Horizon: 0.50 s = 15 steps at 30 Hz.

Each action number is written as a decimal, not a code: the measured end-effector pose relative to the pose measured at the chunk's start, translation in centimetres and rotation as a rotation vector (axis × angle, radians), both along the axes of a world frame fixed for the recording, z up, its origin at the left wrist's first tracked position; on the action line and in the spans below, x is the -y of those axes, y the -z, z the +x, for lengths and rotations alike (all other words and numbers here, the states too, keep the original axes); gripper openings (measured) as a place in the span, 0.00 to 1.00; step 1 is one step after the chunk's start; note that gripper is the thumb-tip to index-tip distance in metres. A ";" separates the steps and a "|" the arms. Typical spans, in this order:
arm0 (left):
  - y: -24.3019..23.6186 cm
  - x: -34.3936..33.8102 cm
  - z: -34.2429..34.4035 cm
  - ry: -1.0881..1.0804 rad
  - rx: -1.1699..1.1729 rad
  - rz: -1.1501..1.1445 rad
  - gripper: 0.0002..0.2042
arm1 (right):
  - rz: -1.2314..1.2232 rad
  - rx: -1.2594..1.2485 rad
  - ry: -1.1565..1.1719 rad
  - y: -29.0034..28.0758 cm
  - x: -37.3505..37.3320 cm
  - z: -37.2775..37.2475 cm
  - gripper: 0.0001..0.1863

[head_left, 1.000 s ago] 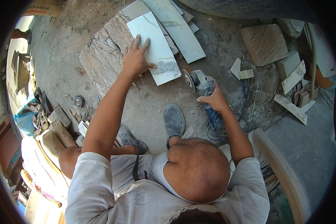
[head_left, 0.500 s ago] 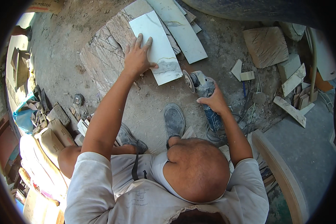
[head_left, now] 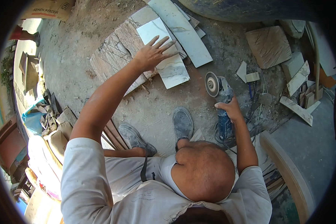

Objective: The person holds a tile, grinds its edge using an angle grinder, and holds up the cut tile piece.

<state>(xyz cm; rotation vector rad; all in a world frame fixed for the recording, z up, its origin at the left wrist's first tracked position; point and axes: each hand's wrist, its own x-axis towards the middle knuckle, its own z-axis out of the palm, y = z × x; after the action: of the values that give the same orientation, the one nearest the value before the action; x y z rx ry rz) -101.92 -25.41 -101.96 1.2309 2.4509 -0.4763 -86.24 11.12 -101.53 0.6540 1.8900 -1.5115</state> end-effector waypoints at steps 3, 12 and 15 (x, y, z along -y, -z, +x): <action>2.5 -0.6 -1.0 0.358 -0.038 0.131 0.63 | -0.077 0.012 0.115 -0.5 -1.1 1.3 0.45; 0.7 -1.9 -2.1 0.320 0.136 0.008 0.61 | -0.138 0.011 0.344 -2.1 -3.5 4.3 0.41; -0.8 -1.6 -2.0 -0.044 0.206 0.136 0.59 | -0.155 -0.048 0.375 -1.7 -3.9 5.0 0.39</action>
<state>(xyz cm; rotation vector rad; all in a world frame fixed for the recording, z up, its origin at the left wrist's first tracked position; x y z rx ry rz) -103.97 -23.80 -101.16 1.2103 2.3596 -0.1634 -81.22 15.03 -99.81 0.9452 1.7284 -1.9006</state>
